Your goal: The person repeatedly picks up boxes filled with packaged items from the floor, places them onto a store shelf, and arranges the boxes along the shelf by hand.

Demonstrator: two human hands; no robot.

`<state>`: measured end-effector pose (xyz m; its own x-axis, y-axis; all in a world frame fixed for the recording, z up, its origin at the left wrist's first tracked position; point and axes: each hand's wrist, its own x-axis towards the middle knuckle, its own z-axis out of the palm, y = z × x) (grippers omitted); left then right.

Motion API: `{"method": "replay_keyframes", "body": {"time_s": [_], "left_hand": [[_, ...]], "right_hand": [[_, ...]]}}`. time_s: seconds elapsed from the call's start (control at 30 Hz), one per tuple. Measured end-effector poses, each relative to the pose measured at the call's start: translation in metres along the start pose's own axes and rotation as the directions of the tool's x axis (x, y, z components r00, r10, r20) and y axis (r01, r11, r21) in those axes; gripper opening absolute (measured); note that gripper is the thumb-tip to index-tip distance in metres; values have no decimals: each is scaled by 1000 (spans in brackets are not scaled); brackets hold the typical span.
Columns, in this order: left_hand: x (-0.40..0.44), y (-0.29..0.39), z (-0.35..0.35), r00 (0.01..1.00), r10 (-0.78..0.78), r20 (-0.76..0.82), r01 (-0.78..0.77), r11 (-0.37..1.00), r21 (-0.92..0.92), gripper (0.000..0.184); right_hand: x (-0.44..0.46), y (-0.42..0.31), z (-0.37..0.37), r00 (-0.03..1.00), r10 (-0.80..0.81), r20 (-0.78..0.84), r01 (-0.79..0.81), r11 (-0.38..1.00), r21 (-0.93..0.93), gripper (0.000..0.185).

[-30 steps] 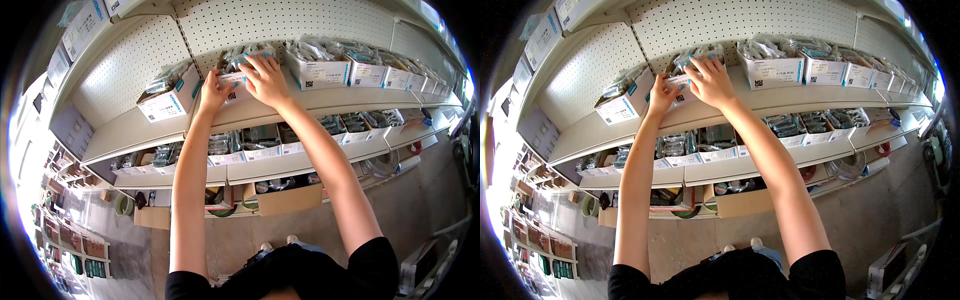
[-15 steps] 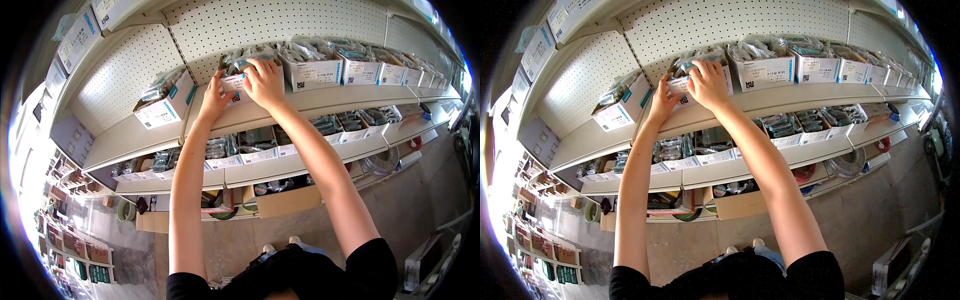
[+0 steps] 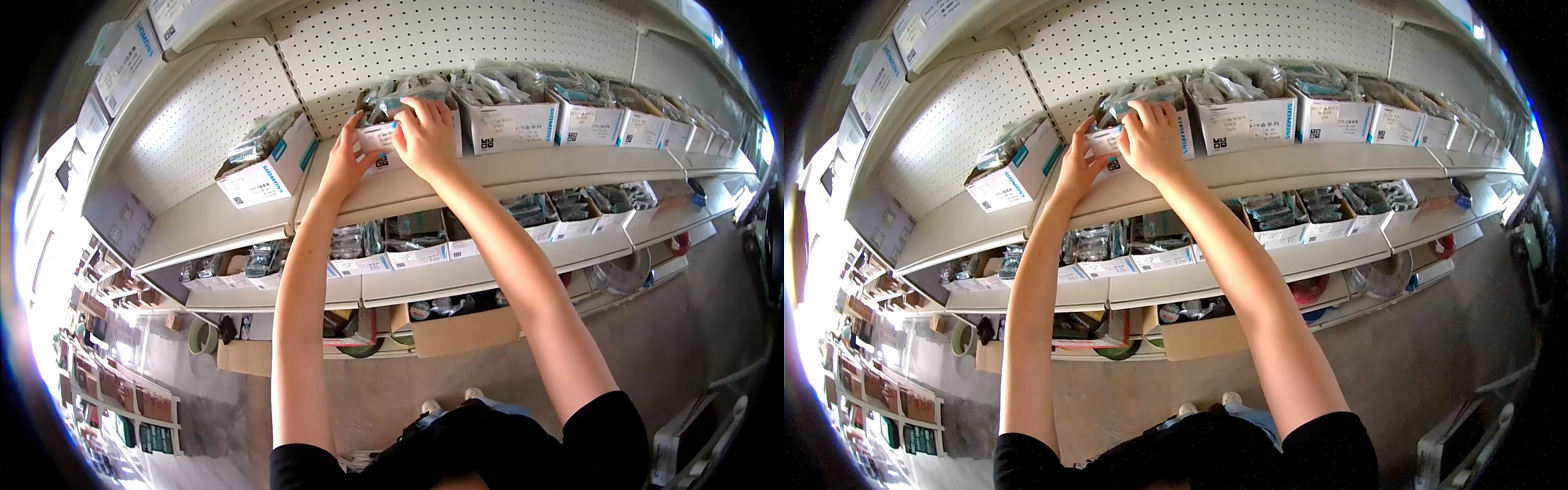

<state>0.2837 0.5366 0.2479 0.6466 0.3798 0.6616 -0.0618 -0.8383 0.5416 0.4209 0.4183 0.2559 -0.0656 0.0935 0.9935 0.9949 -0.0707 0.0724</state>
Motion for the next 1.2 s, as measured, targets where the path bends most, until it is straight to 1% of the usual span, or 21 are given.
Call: {"method": "replay_keyframes", "body": {"time_s": [0.17, 0.27, 0.37, 0.47, 0.57, 0.6, 0.7, 0.73, 0.83, 0.87, 0.93, 1.0, 1.1, 1.2], "left_hand": [[-3, 2, 0, 998, 58, -32, -56, 997, 48, 80], [-4, 7, -3, 997, -70, 26, 71, 997, -37, 80], [-6, 10, -5, 998, -54, 28, 54, 998, 19, 82], [-5, 5, -5, 1000, 26, 13, -27, 999, 43, 84], [-3, -4, -4, 997, 76, 18, -76, 997, 21, 85], [-3, -3, -4, 999, 36, 24, -36, 999, 22, 85], [-1, -2, -3, 998, 49, 45, -53, 995, 88, 88], [1, -4, -1, 997, 71, 20, -72, 993, 91, 88], [0, -3, -1, 992, 124, 1, -124, 990, 64, 86], [-1, -2, -2, 996, 86, 12, -86, 996, 30, 82], [-2, 1, -2, 998, 68, 14, -69, 997, 29, 79], [-4, 1, -5, 997, 76, 29, -77, 997, 19, 73], [-6, -2, -6, 996, 88, 30, -87, 996, -18, 72], [-3, -10, -3, 988, 152, -12, -152, 988, -15, 70]], "right_hand": [[1, 1, 1, 1000, -12, 5, 12, 1000, 20, 12], [1, 2, 1, 1000, 4, 10, -4, 999, 45, 12], [1, 0, 0, 999, 31, 16, -32, 999, 41, 12], [0, 0, 2, 999, 34, 1, -34, 999, 15, 11], [0, 0, 1, 999, 48, 8, -48, 999, 4, 10], [0, 0, 2, 999, 39, 3, -39, 999, -1, 10], [0, 0, 5, 999, 33, -8, -33, 999, -42, 10], [-2, 1, 5, 999, 32, -2, -32, 998, -56, 10], [0, -2, 5, 999, 37, 8, -37, 996, -84, 8], [0, -2, 5, 999, 31, 16, -29, 995, -95, 8], [0, -2, 5, 1000, 12, 23, -10, 995, -95, 6], [0, -3, 2, 998, 0, 62, 7, 994, -107, 10], [0, -6, -2, 993, -23, 115, 37, 992, -124, 14], [-2, -4, -4, 989, -26, 146, 46, 990, -133, 16]]}}
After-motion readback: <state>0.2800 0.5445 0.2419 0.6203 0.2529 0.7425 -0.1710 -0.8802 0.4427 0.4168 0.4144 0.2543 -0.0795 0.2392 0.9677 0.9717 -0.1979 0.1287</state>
